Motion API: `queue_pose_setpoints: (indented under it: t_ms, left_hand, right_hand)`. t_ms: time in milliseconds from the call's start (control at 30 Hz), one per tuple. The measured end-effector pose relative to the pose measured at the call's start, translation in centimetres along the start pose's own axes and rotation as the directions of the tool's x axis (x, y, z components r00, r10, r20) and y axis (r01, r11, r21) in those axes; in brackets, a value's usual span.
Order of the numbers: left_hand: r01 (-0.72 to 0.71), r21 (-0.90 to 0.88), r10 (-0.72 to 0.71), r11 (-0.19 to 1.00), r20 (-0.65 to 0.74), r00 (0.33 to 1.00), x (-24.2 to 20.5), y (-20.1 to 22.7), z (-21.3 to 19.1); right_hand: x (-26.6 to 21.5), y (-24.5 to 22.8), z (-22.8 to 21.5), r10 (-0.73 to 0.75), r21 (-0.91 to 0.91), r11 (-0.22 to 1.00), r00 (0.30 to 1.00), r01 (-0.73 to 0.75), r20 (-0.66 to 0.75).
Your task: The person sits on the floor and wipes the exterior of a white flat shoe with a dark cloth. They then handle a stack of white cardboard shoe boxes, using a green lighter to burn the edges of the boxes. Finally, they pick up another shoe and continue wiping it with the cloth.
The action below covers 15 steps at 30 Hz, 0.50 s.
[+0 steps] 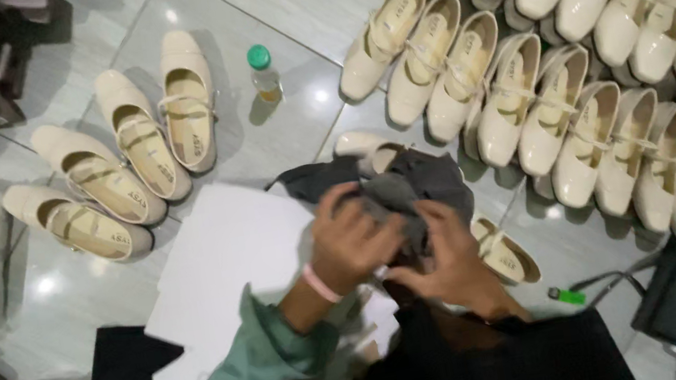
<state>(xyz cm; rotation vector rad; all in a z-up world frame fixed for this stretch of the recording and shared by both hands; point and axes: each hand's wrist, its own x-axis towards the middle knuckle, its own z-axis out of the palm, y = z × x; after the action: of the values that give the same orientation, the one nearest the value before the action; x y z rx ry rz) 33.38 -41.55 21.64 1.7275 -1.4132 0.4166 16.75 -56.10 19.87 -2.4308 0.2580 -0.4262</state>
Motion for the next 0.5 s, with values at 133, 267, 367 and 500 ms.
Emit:
queue_pose_setpoints:
  t_ms: [133, 267, 367, 500]
  left_hand:
    - [0.188, -0.038, -0.185, 0.981, 0.087, 0.979, 2.9, 0.0, -0.9]
    - [0.854, -0.204, -0.477, 0.479, 0.756, 0.448, 2.6, -3.0, -1.6]
    - [0.338, -0.503, -0.172, 0.795, 0.347, 0.922, 2.5, -3.3, 1.2]
    - [0.350, -0.505, -0.237, 0.789, 0.275, 0.932, 2.2, -5.4, 5.4]
  right_hand:
    - [1.7, 0.3, -0.8, 0.577, 0.158, 0.787, 0.802, -0.597, 0.156]
    - [1.3, 3.1, -4.4, 0.183, 0.330, 0.852, 0.820, -0.407, 0.542]
    - [1.8, 5.6, -4.3, 0.219, 0.106, 0.894, 0.630, -0.436, 0.745]
    - [0.2, 8.5, -4.5, 0.305, 0.203, 0.684, 0.527, -0.700, 0.793]
